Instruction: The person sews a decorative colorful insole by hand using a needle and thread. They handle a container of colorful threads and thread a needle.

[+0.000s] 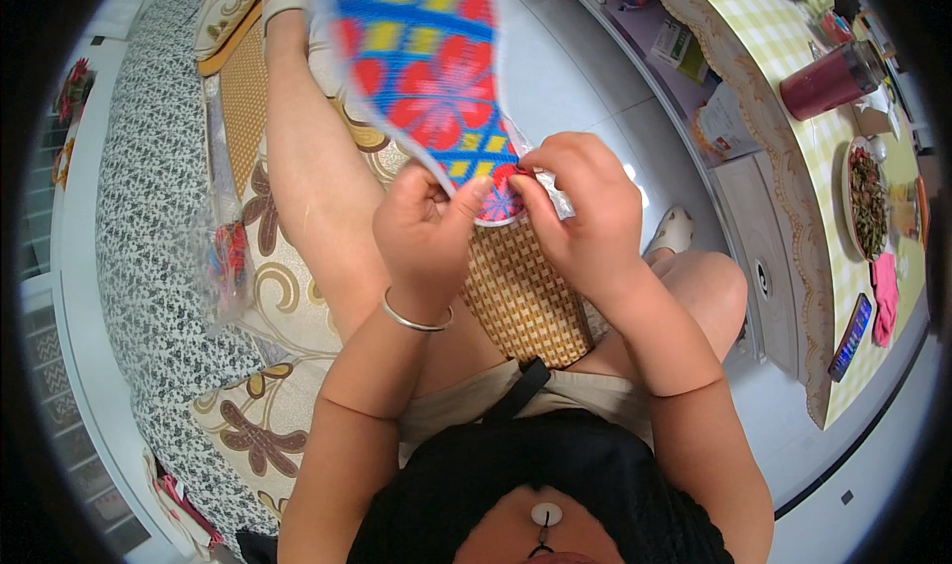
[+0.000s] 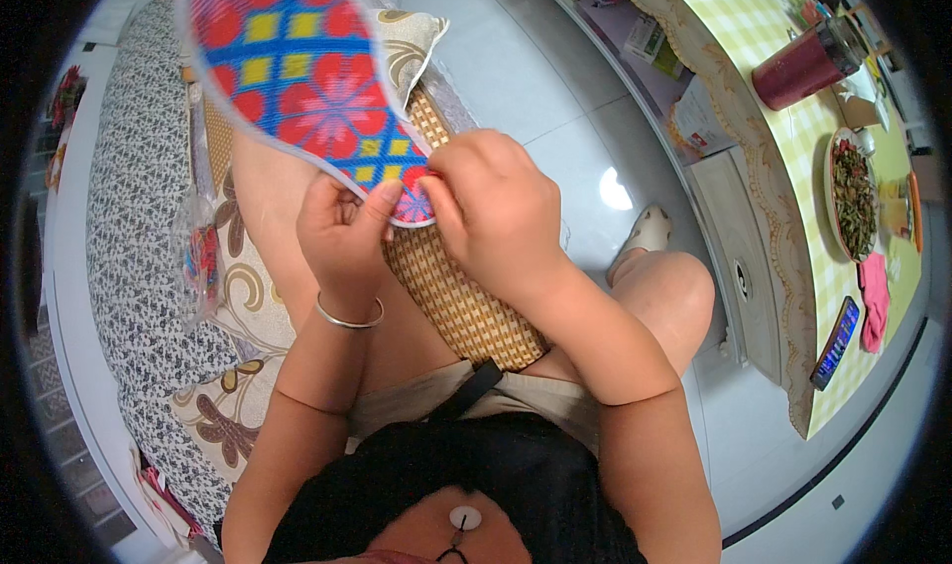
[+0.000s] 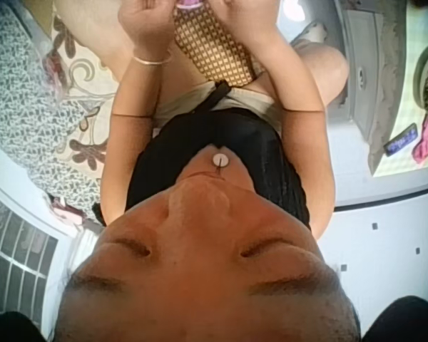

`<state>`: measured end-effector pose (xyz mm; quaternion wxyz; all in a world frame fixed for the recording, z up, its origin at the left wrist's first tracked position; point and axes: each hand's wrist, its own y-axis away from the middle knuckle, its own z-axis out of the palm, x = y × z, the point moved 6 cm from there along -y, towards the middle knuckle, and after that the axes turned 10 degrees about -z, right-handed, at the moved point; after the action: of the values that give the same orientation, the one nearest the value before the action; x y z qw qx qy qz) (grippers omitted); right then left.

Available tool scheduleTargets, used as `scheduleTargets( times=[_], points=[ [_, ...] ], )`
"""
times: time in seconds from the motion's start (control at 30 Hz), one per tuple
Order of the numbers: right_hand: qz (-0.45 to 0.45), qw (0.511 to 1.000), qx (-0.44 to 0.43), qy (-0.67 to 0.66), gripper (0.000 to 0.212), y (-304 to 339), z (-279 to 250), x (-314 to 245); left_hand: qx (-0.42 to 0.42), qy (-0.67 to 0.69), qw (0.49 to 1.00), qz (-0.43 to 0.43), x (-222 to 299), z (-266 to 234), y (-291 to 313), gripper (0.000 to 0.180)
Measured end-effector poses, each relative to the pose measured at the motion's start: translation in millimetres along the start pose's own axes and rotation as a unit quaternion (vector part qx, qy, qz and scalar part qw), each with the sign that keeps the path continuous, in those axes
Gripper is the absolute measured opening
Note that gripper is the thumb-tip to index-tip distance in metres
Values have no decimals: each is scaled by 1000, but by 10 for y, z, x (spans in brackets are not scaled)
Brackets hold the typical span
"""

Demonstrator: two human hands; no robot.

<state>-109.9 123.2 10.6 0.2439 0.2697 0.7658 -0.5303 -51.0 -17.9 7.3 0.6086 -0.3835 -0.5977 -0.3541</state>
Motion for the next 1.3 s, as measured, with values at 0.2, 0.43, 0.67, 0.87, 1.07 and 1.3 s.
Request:
scheduleTargets(
  times=[0.2, 0.43, 0.67, 0.87, 1.07, 1.3],
  points=[
    [389, 809, -57, -437, 11, 189, 223, 395, -94, 183, 970, -132, -190, -43, -136, 15],
    [445, 585, -8, -678, 11, 287, 460, 281, -117, 205, 963, -132, -251, -7, -135, 19],
    [435, 646, 36, -626, 8, 319, 464, 239, -101, 212, 961, -149, -291, -14, -149, 19],
    [440, 582, 24, -683, 8, 367, 500, 294, -88, 182, 975, -93, -226, 5, -113, 20],
    [446, 535, 50, -716, 8, 320, 504, 339, -99, 182, 970, -128, -218, 28, -125, 19],
    [390, 550, 94, -733, 5, 249, 415, 481, -103, 247, 946, -182, -269, 29, -122, 18]
  ],
)
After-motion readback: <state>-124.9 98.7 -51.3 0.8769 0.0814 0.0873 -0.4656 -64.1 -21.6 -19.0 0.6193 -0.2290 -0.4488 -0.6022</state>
